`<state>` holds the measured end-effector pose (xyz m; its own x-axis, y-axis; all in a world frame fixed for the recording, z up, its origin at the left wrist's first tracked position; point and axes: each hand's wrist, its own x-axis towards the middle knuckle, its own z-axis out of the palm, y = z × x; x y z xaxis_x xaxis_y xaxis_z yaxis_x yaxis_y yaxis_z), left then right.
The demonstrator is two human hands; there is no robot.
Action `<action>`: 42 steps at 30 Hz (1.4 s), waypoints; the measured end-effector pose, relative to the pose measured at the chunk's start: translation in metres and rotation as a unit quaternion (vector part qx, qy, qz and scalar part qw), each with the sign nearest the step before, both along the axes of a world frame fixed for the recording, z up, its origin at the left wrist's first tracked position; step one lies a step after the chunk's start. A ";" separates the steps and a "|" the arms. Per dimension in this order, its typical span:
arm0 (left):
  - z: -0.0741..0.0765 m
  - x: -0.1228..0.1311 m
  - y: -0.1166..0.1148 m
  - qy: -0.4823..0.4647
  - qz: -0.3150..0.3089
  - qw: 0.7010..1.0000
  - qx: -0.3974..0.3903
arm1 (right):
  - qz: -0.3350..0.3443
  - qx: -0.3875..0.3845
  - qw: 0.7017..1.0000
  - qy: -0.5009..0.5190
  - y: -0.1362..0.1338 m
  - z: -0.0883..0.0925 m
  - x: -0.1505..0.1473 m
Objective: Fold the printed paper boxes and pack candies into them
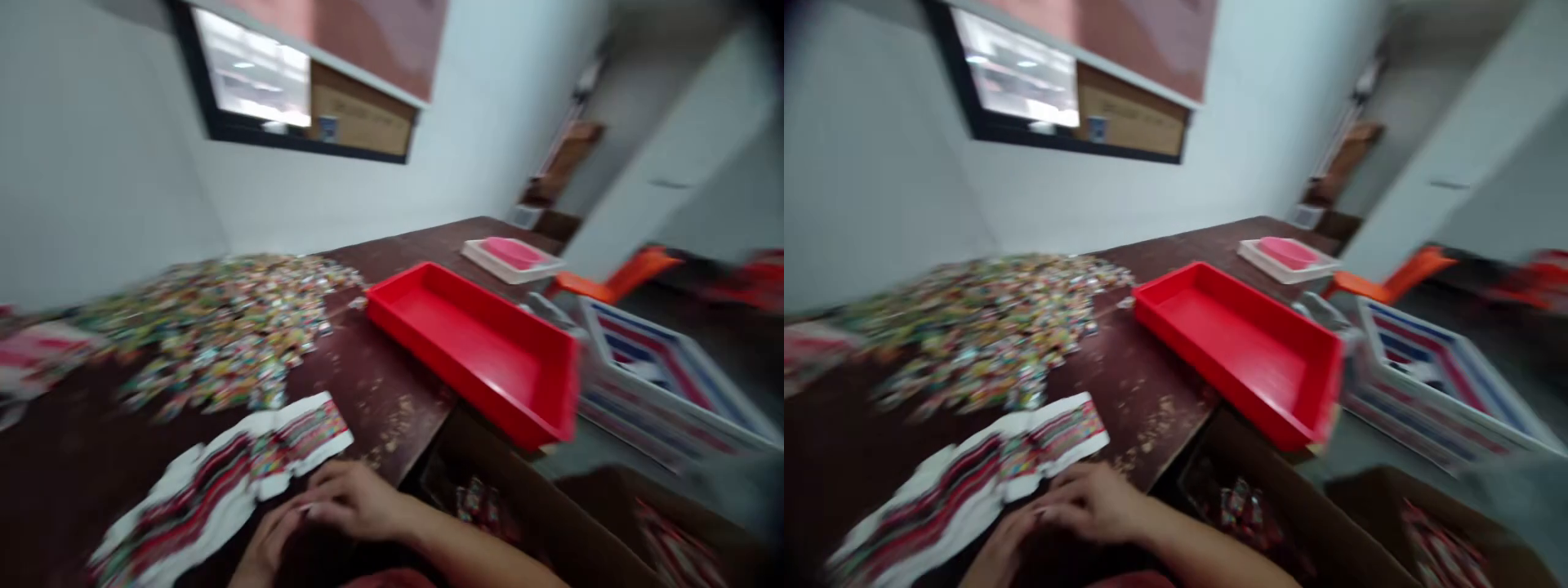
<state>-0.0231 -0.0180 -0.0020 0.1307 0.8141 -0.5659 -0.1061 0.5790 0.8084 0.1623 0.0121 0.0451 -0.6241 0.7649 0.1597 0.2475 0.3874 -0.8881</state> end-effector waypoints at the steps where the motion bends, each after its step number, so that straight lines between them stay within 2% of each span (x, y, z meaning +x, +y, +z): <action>1: 0.002 -0.005 -0.005 -0.008 0.026 1.000 -0.004 | -0.003 -0.017 0.999 0.031 0.001 0.000 -0.002; 3: 0.008 -0.010 -0.009 -0.035 0.039 0.999 -0.002 | -0.005 -0.079 0.995 0.068 0.006 0.001 -0.007; 4: 0.012 -0.012 -0.009 -0.072 0.023 0.997 0.018 | -0.005 -0.109 0.991 0.078 0.010 0.002 -0.009; 7: 0.023 -0.018 -0.006 -0.192 -0.069 0.977 0.066 | -0.007 -0.153 0.985 0.083 0.019 -0.002 -0.017; 9: 0.025 -0.019 -0.007 -0.182 -0.044 0.980 0.072 | -0.010 -0.123 0.989 0.079 0.021 -0.010 -0.021; 13: 0.017 -0.003 -0.013 -0.200 -0.019 0.979 0.029 | -0.024 -0.044 0.997 0.059 0.010 -0.022 -0.019; 16: 0.013 0.012 -0.017 -0.181 -0.075 0.979 0.058 | -0.041 -0.074 0.996 0.017 0.001 -0.012 0.016; 17: 0.014 0.013 -0.016 -0.146 -0.101 0.980 0.095 | -0.042 -0.089 0.995 -0.015 0.000 -0.006 0.037; 19: 0.016 0.005 -0.010 -0.009 -0.120 0.974 0.194 | -0.039 -0.115 0.986 -0.111 -0.002 0.002 0.088; 21: 0.016 -0.014 0.001 0.189 -0.077 0.937 0.285 | -0.039 -0.123 0.966 -0.225 0.000 0.000 0.135; 23: 0.011 -0.037 0.016 0.384 -0.023 0.862 0.330 | -0.072 -0.104 0.947 -0.296 0.006 -0.014 0.158; 24: 0.007 -0.045 0.022 0.461 -0.013 0.822 0.333 | -0.086 -0.088 0.944 -0.305 0.011 -0.024 0.156; 26: -0.003 -0.053 0.032 0.566 -0.032 0.759 0.321 | -0.111 -0.046 0.950 -0.288 0.025 -0.044 0.126; 28: -0.012 -0.049 0.036 0.619 -0.061 0.718 0.314 | -0.158 0.009 0.948 -0.276 0.040 -0.061 0.075; 31: -0.019 -0.032 0.034 0.647 -0.079 0.687 0.321 | -0.271 0.077 0.899 -0.335 0.065 -0.076 0.006; 32: -0.019 -0.028 0.032 0.648 -0.083 0.686 0.319 | -0.289 0.079 0.891 -0.342 0.074 -0.079 -0.007; 34: -0.019 -0.022 0.029 0.640 -0.090 0.698 0.308 | -0.299 0.049 0.903 -0.306 0.088 -0.083 -0.012; 37: -0.012 -0.019 0.026 0.599 -0.083 0.734 0.308 | -0.296 -0.012 0.931 -0.215 0.098 -0.084 0.009; 39: -0.005 -0.014 0.025 0.523 -0.059 0.784 0.329 | -0.322 -0.039 0.935 -0.143 0.091 -0.080 0.024; 41: 0.002 -0.004 0.023 0.378 -0.031 0.866 0.325 | -0.328 -0.080 0.941 -0.040 0.071 -0.070 0.027; 42: 0.005 0.002 0.022 0.282 -0.019 0.912 0.298 | -0.298 -0.108 0.948 0.009 0.058 -0.064 0.024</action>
<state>-0.0211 0.0045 0.0033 -0.0101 0.9999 -0.0094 0.4342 0.0128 0.9007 0.1862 0.0704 -0.0194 -0.0686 0.9971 -0.0341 0.3502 -0.0080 -0.9366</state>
